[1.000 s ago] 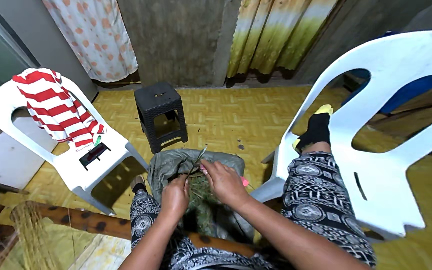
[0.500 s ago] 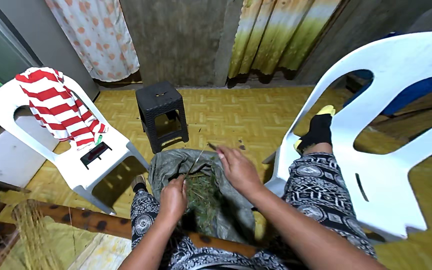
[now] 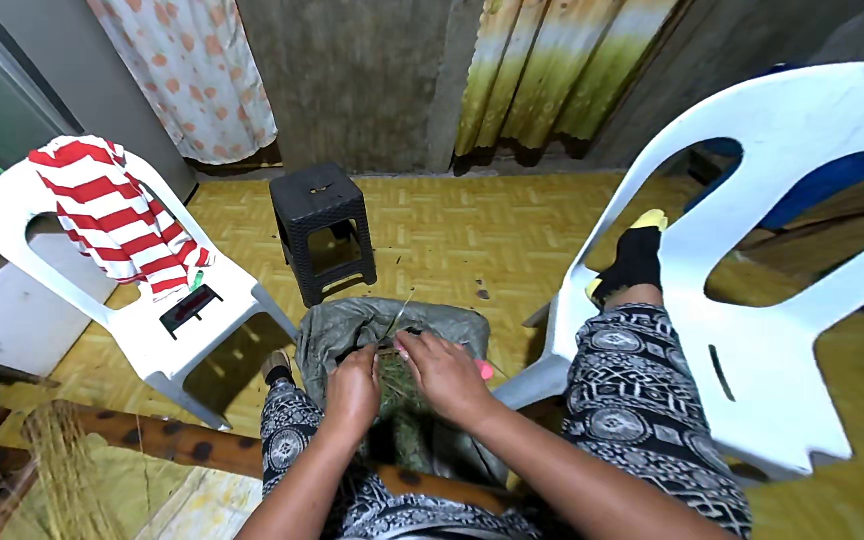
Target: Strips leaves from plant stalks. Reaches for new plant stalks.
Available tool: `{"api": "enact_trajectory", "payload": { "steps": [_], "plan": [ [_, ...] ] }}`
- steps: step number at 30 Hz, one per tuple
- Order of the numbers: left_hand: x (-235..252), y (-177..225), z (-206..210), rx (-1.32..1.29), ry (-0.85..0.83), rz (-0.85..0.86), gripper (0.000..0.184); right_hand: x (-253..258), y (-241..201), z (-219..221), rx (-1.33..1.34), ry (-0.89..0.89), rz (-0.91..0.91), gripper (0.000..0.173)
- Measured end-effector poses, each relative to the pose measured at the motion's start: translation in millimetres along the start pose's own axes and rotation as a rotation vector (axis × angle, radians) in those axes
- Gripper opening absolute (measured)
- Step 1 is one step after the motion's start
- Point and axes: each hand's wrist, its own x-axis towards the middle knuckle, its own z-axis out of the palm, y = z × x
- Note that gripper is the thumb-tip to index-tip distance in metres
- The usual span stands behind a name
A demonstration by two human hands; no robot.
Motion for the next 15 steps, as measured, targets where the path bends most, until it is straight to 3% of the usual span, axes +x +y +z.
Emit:
{"api": "enact_trajectory", "payload": {
  "steps": [10,15],
  "plan": [
    [-8,-7,0,-0.036,0.004,0.011,0.036,10,17,-5,-0.050,0.141,-0.005,0.041],
    [-10,-11,-1,-0.072,0.004,0.021,0.037,26,31,-24,0.002,0.146,0.139,0.041]
  ]
}}
